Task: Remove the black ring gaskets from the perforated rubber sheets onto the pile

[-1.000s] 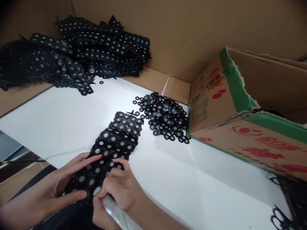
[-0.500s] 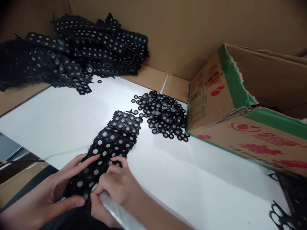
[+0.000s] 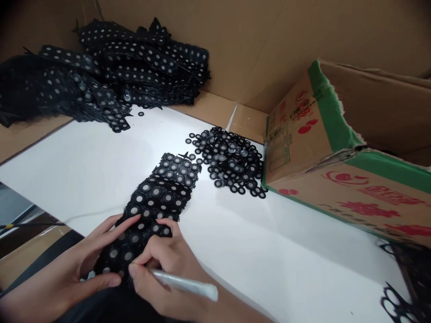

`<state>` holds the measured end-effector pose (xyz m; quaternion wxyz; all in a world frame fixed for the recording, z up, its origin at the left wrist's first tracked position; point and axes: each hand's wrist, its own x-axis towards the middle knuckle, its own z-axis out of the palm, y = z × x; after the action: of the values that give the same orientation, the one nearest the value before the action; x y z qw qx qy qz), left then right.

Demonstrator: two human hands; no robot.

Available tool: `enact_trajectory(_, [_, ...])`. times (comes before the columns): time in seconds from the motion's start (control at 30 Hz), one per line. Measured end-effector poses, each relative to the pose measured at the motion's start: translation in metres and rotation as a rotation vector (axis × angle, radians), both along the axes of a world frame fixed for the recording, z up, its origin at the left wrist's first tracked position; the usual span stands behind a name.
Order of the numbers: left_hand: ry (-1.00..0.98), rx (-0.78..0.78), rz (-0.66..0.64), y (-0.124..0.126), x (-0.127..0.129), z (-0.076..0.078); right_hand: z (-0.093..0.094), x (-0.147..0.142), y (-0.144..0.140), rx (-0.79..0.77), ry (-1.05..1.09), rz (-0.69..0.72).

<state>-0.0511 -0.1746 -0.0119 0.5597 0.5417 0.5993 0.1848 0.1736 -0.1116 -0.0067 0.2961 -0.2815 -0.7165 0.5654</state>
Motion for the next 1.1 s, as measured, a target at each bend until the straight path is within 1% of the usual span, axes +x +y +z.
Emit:
enact_trajectory(0.2, [0.042, 0.002, 0.023, 0.001, 0.003, 0.005, 0.0, 0.0, 0.001, -0.056, 0.023, -0.002])
enact_trajectory(0.27, [0.058, 0.015, 0.005, -0.001, 0.003, 0.005, 0.0, 0.0, 0.0, -0.06, 0.031, -0.005])
enact_trajectory(0.37, [0.069, 0.039, -0.044, -0.002, 0.001, 0.004, -0.001, 0.0, 0.0, -0.026, 0.008, -0.001])
enact_trajectory(0.5, [0.103, 0.076, -0.087, -0.001, 0.0, 0.003, -0.002, 0.0, -0.002, 0.063, -0.065, 0.005])
enact_trajectory(0.57, [0.122, 0.114, -0.113, 0.0, 0.001, 0.003, -0.005, -0.001, -0.004, 0.12, -0.068, -0.002])
enact_trajectory(0.7, [0.17, 0.156, -0.152, -0.002, 0.002, 0.004, -0.017, -0.006, -0.009, 0.297, -0.033, -0.061])
enact_trajectory(0.83, [0.186, 0.161, -0.126, -0.005, 0.008, 0.005, -0.026, -0.016, -0.014, 0.467, -0.027, -0.146])
enact_trajectory(0.93, [0.181, 0.179, -0.088, -0.005, 0.013, 0.005, -0.027, -0.023, -0.018, 0.594, -0.095, -0.168])
enact_trajectory(1.03, [0.17, 0.184, -0.055, -0.006, 0.014, 0.003, -0.023, -0.024, -0.018, 0.643, -0.119, -0.152])
enact_trajectory(1.07, [0.165, 0.18, -0.047, -0.007, 0.012, 0.001, -0.021, -0.021, -0.017, 0.628, -0.09, -0.148])
enact_trajectory(1.1, [0.164, 0.17, -0.043, -0.01, 0.01, -0.001, -0.018, -0.017, -0.014, 0.573, -0.055, -0.131])
